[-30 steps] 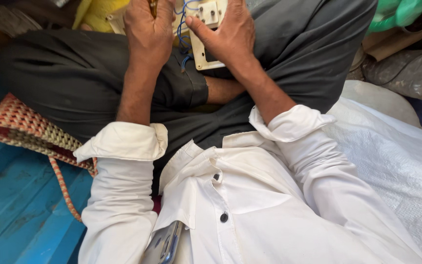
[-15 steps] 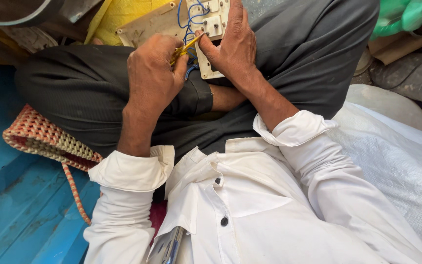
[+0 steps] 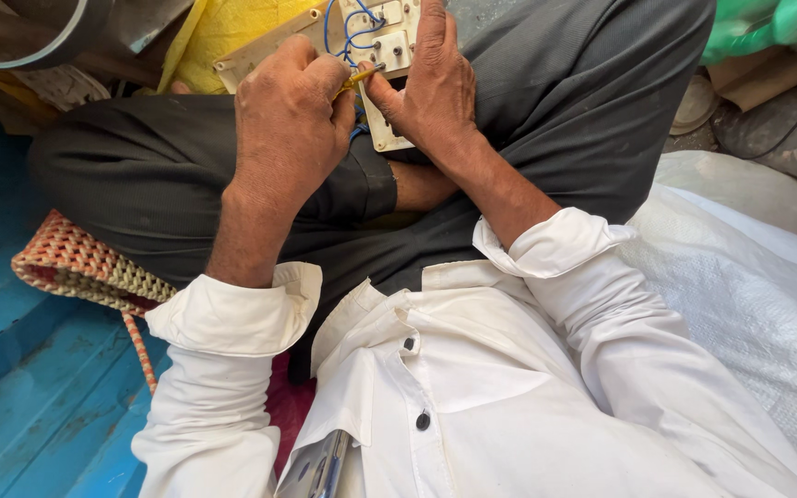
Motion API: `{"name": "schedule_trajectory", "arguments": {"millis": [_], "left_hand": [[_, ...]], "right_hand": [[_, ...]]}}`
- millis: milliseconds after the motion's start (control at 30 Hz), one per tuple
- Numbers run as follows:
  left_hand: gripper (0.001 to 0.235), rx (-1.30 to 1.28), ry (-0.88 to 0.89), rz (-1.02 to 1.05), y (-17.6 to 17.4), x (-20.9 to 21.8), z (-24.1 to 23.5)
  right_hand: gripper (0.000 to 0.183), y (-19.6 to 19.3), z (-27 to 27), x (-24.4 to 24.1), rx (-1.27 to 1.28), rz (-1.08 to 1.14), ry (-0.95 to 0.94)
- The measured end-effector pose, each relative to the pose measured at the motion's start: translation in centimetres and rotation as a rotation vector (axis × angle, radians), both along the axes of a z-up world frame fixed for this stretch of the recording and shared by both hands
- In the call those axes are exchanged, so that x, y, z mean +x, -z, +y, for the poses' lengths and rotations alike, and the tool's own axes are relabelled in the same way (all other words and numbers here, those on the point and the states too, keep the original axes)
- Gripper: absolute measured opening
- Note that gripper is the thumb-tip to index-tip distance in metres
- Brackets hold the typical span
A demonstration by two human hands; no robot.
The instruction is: The person wires an electrical switchboard by inserting wires into terminals and tightening them with a screwdriver while holding the board.
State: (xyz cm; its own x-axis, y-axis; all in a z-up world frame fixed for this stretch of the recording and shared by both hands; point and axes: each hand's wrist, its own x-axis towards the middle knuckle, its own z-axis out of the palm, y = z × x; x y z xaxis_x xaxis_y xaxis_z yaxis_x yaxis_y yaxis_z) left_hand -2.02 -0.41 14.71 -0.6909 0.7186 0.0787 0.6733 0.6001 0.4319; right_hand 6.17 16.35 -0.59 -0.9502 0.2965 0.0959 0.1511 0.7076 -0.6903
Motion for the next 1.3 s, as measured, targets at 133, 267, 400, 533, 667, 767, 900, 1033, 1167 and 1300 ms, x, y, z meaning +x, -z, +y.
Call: {"name": "schedule_trajectory", "arguments": {"millis": [133, 267, 400, 533, 667, 767, 900, 1033, 1167, 1300], "left_hand": [[0.017, -0.017, 0.011, 0.005, -0.5, 0.0, 0.6], [0.008, -0.03, 0.085, 0.069, -1.1, -0.1, 1.3], [0.009, -0.099, 0.158, 0.136, -1.4, -0.3, 2.3], [0.015, -0.189, 0.106, 0.018, -1.2, -0.8, 3.1], [0.022, -0.281, 0.055, -0.042, -1.0, -1.0, 3.3], [0.016, -0.292, 0.054, -0.008, -0.8, -0.5, 3.7], [0.009, -0.304, 0.074, 0.023, -0.9, 0.2, 4.2], [0.007, -0.286, 0.182, 0.169, -1.5, 0.2, 4.1], [0.011, -0.248, 0.176, 0.158, -1.6, 0.0, 4.1], [0.01, -0.507, 0.163, -0.05, -1.3, -0.5, 4.3]], "right_hand": [[0.114, -0.3, -0.1, -0.1, 0.004, -0.003, 0.01], [0.112, -0.5, 0.0, 0.1, 0.022, 0.019, 0.004], [0.116, -0.4, 0.1, -0.1, -0.029, 0.039, -0.011], [0.118, 0.2, -0.1, -0.1, -0.022, -0.008, 0.02], [0.12, 0.4, -0.2, -0.1, -0.001, -0.008, 0.036], [0.117, 0.3, -0.2, -0.2, 0.008, -0.005, 0.039], [0.113, 0.0, -0.2, -0.1, -0.023, -0.002, 0.032], [0.103, -0.2, -0.2, -0.1, -0.054, -0.011, 0.032], [0.099, -0.1, -0.1, -0.1, -0.048, -0.017, 0.022], [0.098, 0.1, -0.1, -0.2, -0.014, 0.006, 0.021]]}}
